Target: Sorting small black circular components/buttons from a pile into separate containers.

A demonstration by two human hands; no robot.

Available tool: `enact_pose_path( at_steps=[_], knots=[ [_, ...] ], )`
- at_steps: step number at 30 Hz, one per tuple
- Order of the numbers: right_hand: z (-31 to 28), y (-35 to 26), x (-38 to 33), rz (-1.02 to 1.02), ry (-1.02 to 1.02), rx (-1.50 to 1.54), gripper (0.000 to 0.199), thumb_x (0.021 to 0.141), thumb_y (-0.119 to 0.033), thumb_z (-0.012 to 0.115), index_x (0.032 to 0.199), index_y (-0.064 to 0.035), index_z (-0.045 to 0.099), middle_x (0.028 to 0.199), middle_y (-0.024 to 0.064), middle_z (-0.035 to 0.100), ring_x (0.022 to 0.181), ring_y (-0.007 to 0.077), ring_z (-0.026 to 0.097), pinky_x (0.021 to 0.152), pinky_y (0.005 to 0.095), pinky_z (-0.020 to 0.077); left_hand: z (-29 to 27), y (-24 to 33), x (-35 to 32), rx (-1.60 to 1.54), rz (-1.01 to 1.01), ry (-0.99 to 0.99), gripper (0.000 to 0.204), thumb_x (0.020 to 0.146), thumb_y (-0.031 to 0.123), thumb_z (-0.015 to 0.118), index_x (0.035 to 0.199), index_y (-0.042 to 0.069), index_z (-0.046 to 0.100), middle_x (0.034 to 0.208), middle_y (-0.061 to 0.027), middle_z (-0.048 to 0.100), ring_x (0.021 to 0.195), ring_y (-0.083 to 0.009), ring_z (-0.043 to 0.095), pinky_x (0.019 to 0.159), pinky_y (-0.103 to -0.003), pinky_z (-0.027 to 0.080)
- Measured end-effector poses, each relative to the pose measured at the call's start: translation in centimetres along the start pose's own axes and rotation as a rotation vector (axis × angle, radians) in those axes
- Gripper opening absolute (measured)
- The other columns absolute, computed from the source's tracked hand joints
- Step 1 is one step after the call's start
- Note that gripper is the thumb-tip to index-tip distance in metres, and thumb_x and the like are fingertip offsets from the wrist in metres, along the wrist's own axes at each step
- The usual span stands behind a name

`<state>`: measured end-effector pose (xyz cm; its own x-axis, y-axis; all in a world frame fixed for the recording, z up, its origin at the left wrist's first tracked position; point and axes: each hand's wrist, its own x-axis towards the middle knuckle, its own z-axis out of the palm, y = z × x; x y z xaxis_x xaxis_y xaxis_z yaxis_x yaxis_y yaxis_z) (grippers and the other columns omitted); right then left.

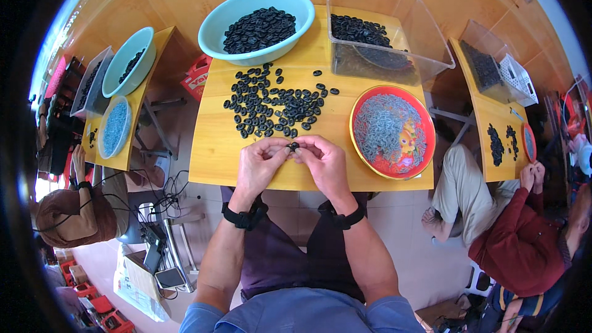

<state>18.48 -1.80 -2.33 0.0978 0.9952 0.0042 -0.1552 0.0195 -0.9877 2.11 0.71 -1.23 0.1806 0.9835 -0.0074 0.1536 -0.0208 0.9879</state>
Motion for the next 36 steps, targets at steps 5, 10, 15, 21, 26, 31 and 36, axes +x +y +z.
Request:
enact_pose_path(
  at_steps=[5,10,15,21,26,31,36],
  knots=[
    [-0.1,0.1,0.2,0.009,-0.004,-0.01,0.017,0.093,0.002,0.066,0.109,0.0049,0.067,0.095,0.0098,0.073,0.081,0.0128,0.07,0.073,0.0263,0.058,-0.2,0.2,0.2,0.022,-0.048,-0.013,0.014,0.09,0.004,0.071,0.103,-0.004,0.071,0.081,-0.0059,0.075,0.074,-0.0061,0.067,0.068,-0.022,0.053],
    [0.0,0.1,0.2,0.029,0.026,-0.023,0.013,0.093,0.002,0.066,0.106,0.0048,0.066,0.092,0.0099,0.073,0.078,0.0131,0.07,0.071,0.0262,0.0575,-0.2,0.0,0.4,-0.06,-0.055,-0.036,0.015,0.09,0.0,0.07,0.103,-0.005,0.066,0.081,-0.0071,0.074,0.076,-0.0074,0.068,0.07,-0.021,0.053],
    [0.1,0.0,0.2,0.028,0.018,-0.034,0.012,0.093,0.002,0.065,0.104,0.0047,0.066,0.089,0.0097,0.073,0.077,0.0131,0.07,0.068,0.0261,0.057,-0.2,0.1,0.5,-0.091,-0.076,-0.028,0.011,0.09,0.0,0.07,0.1,-0.005,0.066,0.08,-0.0074,0.074,0.075,-0.008,0.068,0.069,-0.021,0.052],
    [0.3,-0.2,0.3,0.017,0.005,-0.05,0.012,0.094,0.002,0.063,0.104,0.0047,0.067,0.087,0.0085,0.073,0.075,0.0117,0.069,0.068,0.0252,0.0562,0.0,0.2,0.5,-0.137,-0.098,-0.04,0.012,0.09,0.002,0.071,0.099,-0.004,0.066,0.08,-0.0078,0.074,0.073,-0.0067,0.068,0.066,-0.022,0.052],
    [0.3,-0.4,0.2,0.011,-0.018,-0.093,0.012,0.094,0.001,0.061,0.104,0.0046,0.067,0.084,0.0068,0.072,0.072,0.0095,0.068,0.066,0.0243,0.0547,-0.2,0.3,0.1,-0.054,-0.043,-0.057,0.014,0.089,0.003,0.074,0.1,-0.002,0.066,0.078,-0.0041,0.073,0.069,-0.0045,0.063,0.064,-0.021,0.05],
    [0.3,-1.0,0.1,0.077,-0.006,0.034,0.015,0.09,0.0,0.064,0.105,0.0025,0.061,0.086,0.0048,0.066,0.069,0.0068,0.06,0.062,0.0226,0.0511,-0.3,0.5,-0.1,0.102,0.003,-0.102,0.025,0.084,0.003,0.078,0.107,0.003,0.069,0.077,-0.0014,0.074,0.068,-0.0013,0.061,0.064,-0.02,0.05],
    [-0.2,-1.4,0.2,0.109,-0.05,0.012,0.017,0.089,0.001,0.066,0.105,0.0013,0.059,0.089,0.0049,0.064,0.069,0.0067,0.059,0.061,0.0215,0.0496,-0.1,0.6,-0.2,0.108,0.051,-0.112,0.026,0.083,0.004,0.079,0.108,0.003,0.07,0.079,-0.0018,0.075,0.069,-0.0009,0.062,0.065,-0.02,0.051]
  ],
)
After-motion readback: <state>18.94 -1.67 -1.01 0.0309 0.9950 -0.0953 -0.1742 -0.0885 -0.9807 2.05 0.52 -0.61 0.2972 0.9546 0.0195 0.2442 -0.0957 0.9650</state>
